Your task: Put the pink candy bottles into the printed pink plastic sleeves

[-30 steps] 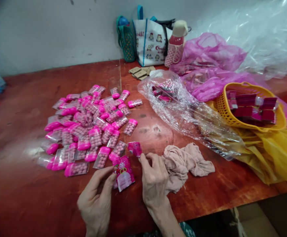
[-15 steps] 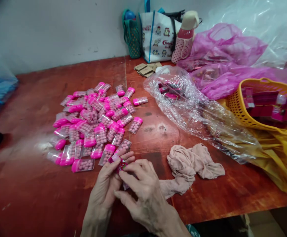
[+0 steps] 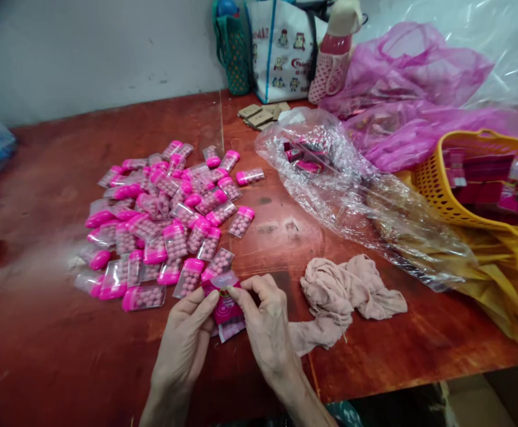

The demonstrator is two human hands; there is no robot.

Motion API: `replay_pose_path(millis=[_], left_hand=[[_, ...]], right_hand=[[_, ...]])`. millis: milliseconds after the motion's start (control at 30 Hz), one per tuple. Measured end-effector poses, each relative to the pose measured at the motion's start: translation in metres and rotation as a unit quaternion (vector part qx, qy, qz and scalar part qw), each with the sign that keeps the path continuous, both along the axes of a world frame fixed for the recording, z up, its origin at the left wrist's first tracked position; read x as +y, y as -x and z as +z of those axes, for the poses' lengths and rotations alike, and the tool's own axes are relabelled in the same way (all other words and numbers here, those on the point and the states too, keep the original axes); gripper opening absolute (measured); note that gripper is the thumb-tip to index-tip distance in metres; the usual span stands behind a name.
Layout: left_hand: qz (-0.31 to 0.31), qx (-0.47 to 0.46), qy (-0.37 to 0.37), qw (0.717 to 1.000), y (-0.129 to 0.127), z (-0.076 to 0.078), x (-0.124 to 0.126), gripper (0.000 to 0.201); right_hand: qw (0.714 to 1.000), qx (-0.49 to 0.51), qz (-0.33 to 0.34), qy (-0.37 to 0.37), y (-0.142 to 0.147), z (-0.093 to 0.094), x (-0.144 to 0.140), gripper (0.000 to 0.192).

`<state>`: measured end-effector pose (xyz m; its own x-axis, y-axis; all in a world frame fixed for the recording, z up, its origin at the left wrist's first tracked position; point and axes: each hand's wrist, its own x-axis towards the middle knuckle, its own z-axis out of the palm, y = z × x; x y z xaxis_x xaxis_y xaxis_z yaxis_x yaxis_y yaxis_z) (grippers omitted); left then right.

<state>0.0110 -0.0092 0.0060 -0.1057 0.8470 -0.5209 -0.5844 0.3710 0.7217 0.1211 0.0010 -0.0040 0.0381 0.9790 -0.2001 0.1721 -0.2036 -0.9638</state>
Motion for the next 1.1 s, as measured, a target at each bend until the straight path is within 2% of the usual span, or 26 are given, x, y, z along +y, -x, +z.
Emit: replay_pose_path(millis=[167, 300, 367, 467, 533, 600, 667, 733, 867, 933, 1100], left_hand=[[0.013, 0.086, 0.002, 0.996, 0.002, -0.007, -0.001, 0.013], [0.012, 0.091, 0.013, 0.996, 0.006, -0.006, -0.001, 0.006], [0.020, 0.092, 0.023, 0.995, 0.009, -0.006, -0.001, 0.011], [0.026, 0.187, 0.024, 0.982, 0.015, -0.012, -0.002, 0.015], [0.013, 0.312, 0.013, 0.950, 0.016, -0.018, -0.003, 0.019], [0.002, 0.430, -0.006, 0.903, 0.016, -0.023, -0.003, 0.028], [-0.007, 0.508, -0.036, 0.860, 0.013, -0.026, -0.003, 0.038], [-0.023, 0.555, -0.075, 0.828, 0.012, -0.027, -0.003, 0.039], [-0.030, 0.594, -0.146, 0.790, 0.013, -0.022, -0.001, 0.018], [-0.028, 0.592, -0.172, 0.787, 0.014, -0.021, 0.000, 0.009], [0.004, 0.557, -0.163, 0.814, 0.022, -0.020, 0.002, 0.009]], right_hand=[[0.999, 0.011, 0.025, 0.025, -0.002, -0.005, 0.000, 0.026], [0.998, 0.024, 0.029, 0.041, -0.006, -0.005, 0.001, 0.029], [0.998, 0.034, 0.025, 0.049, -0.009, -0.007, 0.002, 0.030], [0.997, 0.053, 0.007, 0.063, -0.015, -0.009, 0.001, 0.030], [0.995, 0.069, -0.005, 0.074, -0.019, -0.011, 0.001, 0.031], [0.992, 0.090, -0.012, 0.087, -0.021, -0.012, 0.001, 0.031], [0.988, 0.117, -0.015, 0.096, -0.023, -0.013, 0.002, 0.031], [0.984, 0.146, -0.019, 0.103, -0.023, -0.015, 0.004, 0.029], [0.972, 0.204, -0.025, 0.117, -0.021, -0.017, 0.006, 0.025], [0.966, 0.225, -0.032, 0.119, -0.020, -0.017, 0.006, 0.023], [0.957, 0.253, -0.095, 0.107, -0.025, -0.013, 0.007, 0.017]])
